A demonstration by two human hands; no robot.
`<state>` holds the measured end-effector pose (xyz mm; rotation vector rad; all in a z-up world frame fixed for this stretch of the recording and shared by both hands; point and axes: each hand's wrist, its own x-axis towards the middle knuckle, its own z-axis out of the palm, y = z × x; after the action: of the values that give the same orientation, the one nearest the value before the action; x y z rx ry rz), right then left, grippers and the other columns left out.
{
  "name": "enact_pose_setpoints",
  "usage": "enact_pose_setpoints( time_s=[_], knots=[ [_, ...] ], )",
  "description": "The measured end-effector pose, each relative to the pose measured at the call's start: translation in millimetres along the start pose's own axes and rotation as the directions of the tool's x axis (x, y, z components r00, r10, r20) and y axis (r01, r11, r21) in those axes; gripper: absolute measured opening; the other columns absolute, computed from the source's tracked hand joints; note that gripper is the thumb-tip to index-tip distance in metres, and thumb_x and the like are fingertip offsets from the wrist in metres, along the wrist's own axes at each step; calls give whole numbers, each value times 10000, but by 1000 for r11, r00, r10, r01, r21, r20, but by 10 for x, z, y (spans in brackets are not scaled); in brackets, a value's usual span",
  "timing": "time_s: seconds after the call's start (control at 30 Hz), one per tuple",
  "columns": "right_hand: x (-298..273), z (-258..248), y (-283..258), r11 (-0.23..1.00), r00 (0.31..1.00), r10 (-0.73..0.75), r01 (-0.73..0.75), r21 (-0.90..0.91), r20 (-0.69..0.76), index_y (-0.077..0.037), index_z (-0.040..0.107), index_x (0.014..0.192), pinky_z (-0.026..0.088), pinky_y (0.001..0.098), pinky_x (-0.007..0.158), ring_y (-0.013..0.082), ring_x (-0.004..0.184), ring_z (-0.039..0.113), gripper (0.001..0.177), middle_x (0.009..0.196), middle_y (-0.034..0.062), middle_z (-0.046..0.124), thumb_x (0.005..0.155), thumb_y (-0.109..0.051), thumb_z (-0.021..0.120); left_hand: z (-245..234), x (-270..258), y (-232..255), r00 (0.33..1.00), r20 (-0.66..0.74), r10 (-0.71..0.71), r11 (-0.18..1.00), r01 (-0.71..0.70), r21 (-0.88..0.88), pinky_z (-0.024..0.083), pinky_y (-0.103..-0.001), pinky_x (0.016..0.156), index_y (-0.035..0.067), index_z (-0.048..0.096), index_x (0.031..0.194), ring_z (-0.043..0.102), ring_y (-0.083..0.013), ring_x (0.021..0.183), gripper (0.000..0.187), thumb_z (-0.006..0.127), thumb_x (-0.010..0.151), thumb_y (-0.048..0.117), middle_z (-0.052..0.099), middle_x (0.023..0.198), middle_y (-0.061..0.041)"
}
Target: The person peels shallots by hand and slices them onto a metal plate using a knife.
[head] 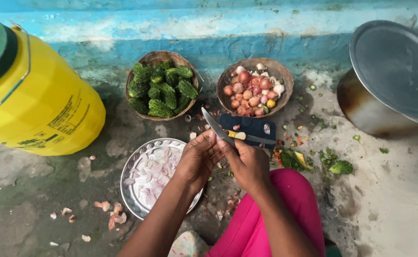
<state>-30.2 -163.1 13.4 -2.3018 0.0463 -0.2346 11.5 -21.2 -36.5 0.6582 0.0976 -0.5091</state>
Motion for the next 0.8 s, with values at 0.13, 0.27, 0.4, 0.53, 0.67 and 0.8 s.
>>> enact_pose_setpoints(
  time_s=[0.13, 0.27, 0.4, 0.53, 0.67, 0.8],
  knots=[
    [44, 59, 85, 993, 993, 40, -28, -113, 107, -124, 770, 936, 497, 407, 584, 250, 583, 693, 452, 605, 100, 648, 978, -531, 578, -54, 127, -50, 992, -120, -48, 998, 43, -43, 582, -331, 892, 80, 678, 1177, 710, -150, 931, 255, 564, 960, 153, 739, 1084, -66],
    [104, 93, 131, 996, 981, -13, 29, -81, 194, -159, 801, 939, 487, 395, 529, 229, 513, 673, 421, 549, 83, 635, 908, -543, 629, -176, 297, -101, 999, 41, 31, 989, -25, -148, 587, -347, 878, 25, 647, 1131, 693, -183, 955, 218, 645, 1059, 231, 673, 1016, -66],
    [236, 126, 237, 984, 983, 178, -177, -12, 40, -115, 802, 919, 446, 361, 485, 152, 467, 577, 344, 498, 60, 587, 912, -443, 701, -221, 364, 3, 999, -34, -37, 994, 33, -105, 580, -329, 877, 56, 665, 1072, 672, -202, 933, 217, 685, 995, 258, 715, 1006, -80],
    [433, 216, 478, 967, 977, 137, -95, 238, -166, -55, 759, 1068, 459, 276, 525, 22, 623, 549, 252, 667, -42, 681, 928, -261, 726, -135, 423, 112, 978, -168, -120, 990, 105, -96, 513, -300, 846, 116, 675, 1039, 712, -161, 972, 211, 681, 933, 298, 736, 994, -20],
    [517, 395, 586, 812, 977, 206, -143, 565, -48, -36, 710, 1124, 437, 219, 573, 36, 676, 567, 268, 811, -30, 657, 872, -109, 767, -180, 495, 123, 953, -276, -123, 992, 122, -21, 449, -340, 842, 150, 660, 1079, 670, -107, 918, 254, 687, 969, 377, 712, 989, 27],
    [498, 460, 462, 876, 998, 43, -18, 483, -41, -17, 717, 1028, 503, 196, 684, 30, 775, 622, 164, 853, -19, 707, 900, -78, 800, -221, 549, 76, 976, -194, -101, 994, 89, -69, 491, -343, 887, 173, 692, 1195, 666, -102, 893, 312, 699, 908, 295, 733, 984, 42]
  ],
)
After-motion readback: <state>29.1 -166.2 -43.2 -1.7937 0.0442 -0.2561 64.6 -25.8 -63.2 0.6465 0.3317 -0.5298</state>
